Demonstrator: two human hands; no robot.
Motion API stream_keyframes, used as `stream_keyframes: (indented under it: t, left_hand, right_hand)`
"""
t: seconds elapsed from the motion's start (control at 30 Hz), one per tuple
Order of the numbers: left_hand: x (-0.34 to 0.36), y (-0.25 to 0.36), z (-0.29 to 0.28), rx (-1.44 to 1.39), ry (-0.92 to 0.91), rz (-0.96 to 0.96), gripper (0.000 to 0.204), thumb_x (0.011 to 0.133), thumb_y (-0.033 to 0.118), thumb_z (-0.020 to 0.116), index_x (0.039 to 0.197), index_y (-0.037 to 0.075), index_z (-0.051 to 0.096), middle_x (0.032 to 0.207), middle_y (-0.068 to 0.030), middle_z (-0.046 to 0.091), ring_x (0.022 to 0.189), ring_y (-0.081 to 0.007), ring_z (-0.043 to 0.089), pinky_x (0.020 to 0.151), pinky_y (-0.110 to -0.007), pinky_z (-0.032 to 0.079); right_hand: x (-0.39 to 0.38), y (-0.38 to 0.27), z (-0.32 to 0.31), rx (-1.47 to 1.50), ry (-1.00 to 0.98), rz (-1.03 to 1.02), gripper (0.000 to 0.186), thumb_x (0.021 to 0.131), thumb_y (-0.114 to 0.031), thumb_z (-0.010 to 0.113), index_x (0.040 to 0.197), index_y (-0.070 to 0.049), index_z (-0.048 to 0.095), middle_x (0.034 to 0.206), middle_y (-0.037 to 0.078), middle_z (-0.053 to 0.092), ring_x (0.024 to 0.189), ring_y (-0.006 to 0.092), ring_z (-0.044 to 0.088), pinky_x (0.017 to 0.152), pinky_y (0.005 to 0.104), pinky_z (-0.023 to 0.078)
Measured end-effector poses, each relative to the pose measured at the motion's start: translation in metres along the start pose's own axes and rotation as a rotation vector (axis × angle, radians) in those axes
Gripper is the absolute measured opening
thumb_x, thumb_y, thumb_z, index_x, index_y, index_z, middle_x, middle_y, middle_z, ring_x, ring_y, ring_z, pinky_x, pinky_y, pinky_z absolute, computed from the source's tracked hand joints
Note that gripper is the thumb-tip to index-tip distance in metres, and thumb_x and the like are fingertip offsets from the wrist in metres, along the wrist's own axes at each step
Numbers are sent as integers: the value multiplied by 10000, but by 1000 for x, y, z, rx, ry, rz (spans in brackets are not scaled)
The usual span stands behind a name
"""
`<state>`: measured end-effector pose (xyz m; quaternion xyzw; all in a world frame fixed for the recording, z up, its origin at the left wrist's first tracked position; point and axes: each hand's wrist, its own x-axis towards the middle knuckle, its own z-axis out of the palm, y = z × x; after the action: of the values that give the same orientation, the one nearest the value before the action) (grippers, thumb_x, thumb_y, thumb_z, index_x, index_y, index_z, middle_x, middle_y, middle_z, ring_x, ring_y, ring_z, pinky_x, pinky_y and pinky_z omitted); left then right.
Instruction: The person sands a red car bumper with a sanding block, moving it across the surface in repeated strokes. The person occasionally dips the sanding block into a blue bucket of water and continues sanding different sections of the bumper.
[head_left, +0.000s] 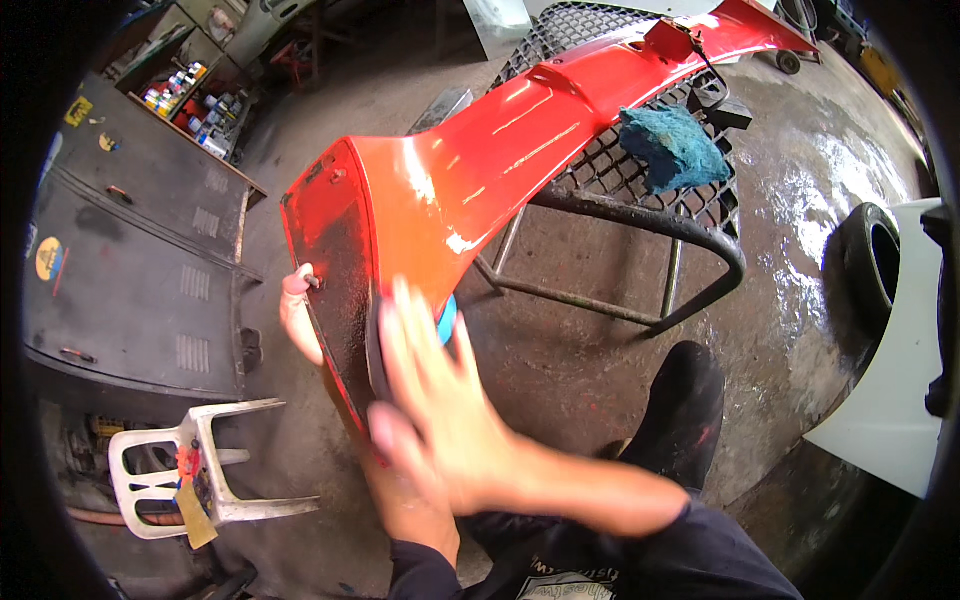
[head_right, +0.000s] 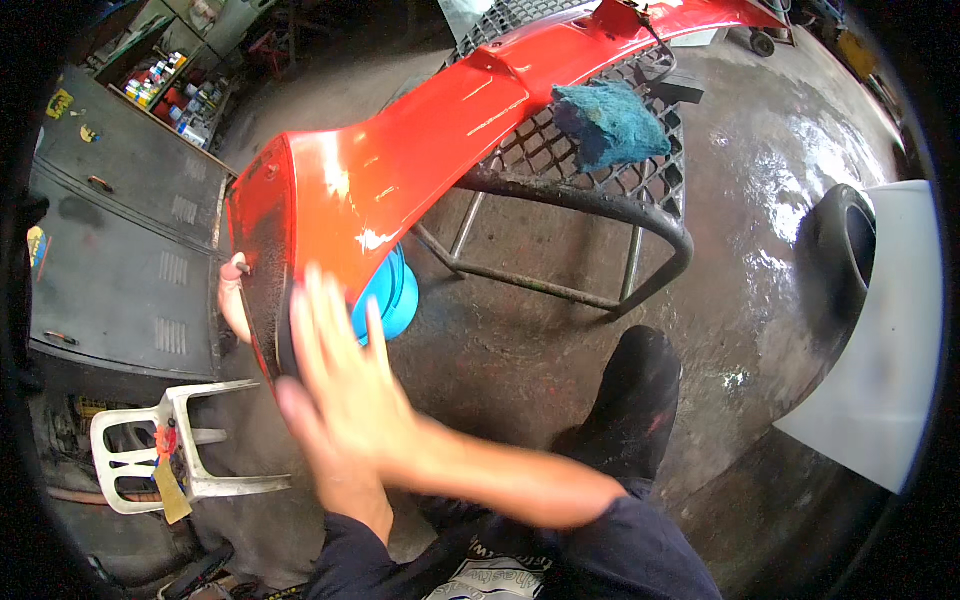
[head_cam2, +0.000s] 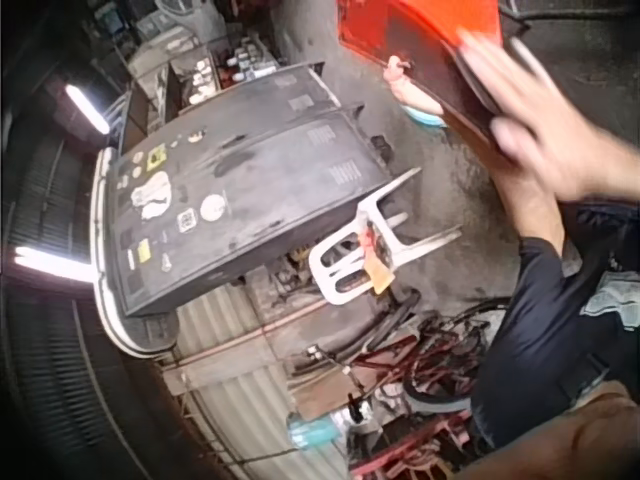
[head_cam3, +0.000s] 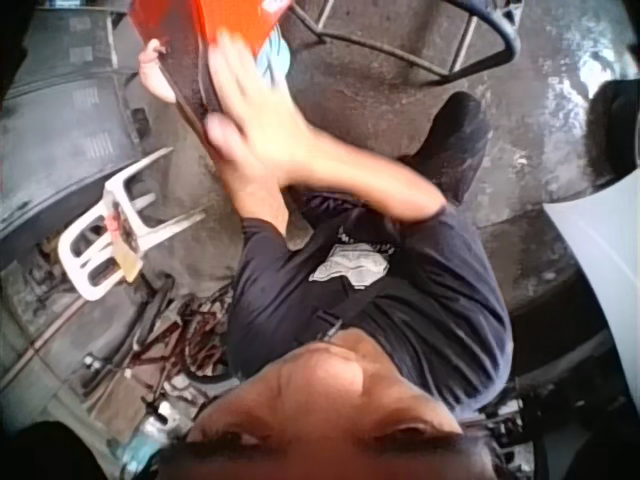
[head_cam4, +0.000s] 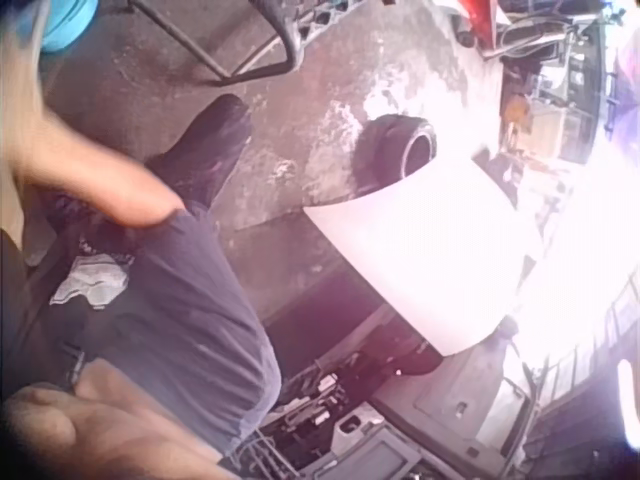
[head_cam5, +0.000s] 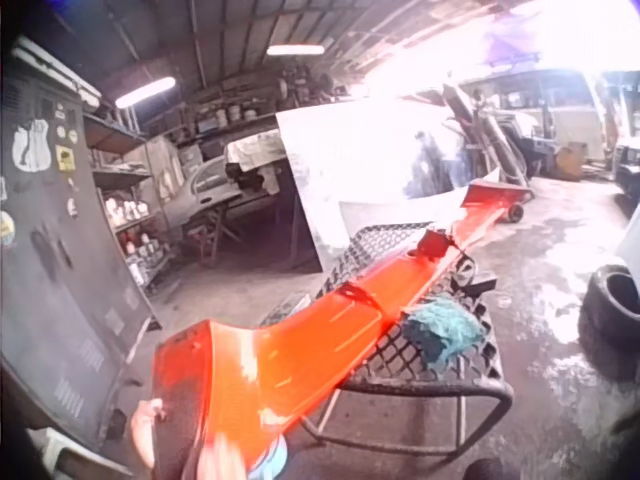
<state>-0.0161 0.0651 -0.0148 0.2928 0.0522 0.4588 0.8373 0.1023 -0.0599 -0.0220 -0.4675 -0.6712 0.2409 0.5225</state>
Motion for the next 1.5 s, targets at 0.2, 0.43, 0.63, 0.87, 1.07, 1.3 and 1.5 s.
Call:
stream_keyframes:
  t: [0.2, 0.43, 0.63, 0.87, 1.07, 1.3, 1.5]
  left_hand:
    - [2, 7, -1, 114, 233, 138, 419, 821, 258, 525, 1162, 16, 553, 1133, -150, 613, 1019, -284, 584, 954, -393, 431]
    - [1, 8, -3, 27, -1, 3, 430, 825, 232, 494, 1169, -22, 542, 1168, -196, 601, 1076, -314, 578, 962, -439, 429]
    - [2, 12, -11, 77, 122, 89, 430, 833, 234, 491, 1165, -34, 537, 1144, -213, 606, 1014, -334, 607, 927, -460, 461]
    - [3, 14, -3, -14, 12, 6, 406, 845, 226, 491, 1156, -31, 538, 1141, -218, 604, 1006, -350, 611, 919, -477, 469]
    - [11, 8, -3, 21, -24, -5, 406, 851, 220, 487, 1172, -25, 530, 1164, -224, 593, 1044, -358, 597, 942, -490, 459]
    - [4, 15, -6, 19, -80, -3, 391, 860, 218, 480, 1169, -17, 535, 1184, -224, 582, 1064, -366, 586, 945, -507, 452]
    - [7, 14, -14, -57, -11, 36, 343, 860, 202, 479, 1119, -10, 556, 1176, -223, 584, 1087, -375, 572, 943, -535, 447]
  right_hand:
    - [92, 34, -13, 0, 11, 81, 690, 943, -382, 311, 1422, 93, 162, 1487, 308, 135, 1405, 402, 126, 1102, 574, 48]
    - [-31, -10, 15, 209, -97, 49, 801, 901, -482, 330, 1468, 20, 72, 1519, 276, -6, 1425, 393, -28, 1066, 628, 11]
    - [56, 40, -2, -42, 67, 214, 684, 971, -421, 251, 1451, 48, 118, 1531, 235, 64, 1430, 358, 2, 1114, 534, -26]
    - [18, 25, 5, 72, 105, 119, 682, 948, -369, 319, 1465, 21, 105, 1536, 226, 57, 1427, 379, 16, 1095, 567, -38]
    - [-15, -16, 18, 440, 115, 119, 680, 958, -402, 301, 1473, -5, 104, 1548, 191, 23, 1432, 353, 1, 1101, 560, -18]
    - [25, 37, 22, 245, 295, 139, 650, 945, -344, 376, 1472, -28, 164, 1537, 210, 90, 1424, 387, 21, 1133, 497, 59]
    - [4, 28, 25, 325, 225, -162, 683, 939, -378, 361, 1443, 49, 187, 1520, 249, 112, 1419, 395, 62, 1140, 467, 56]
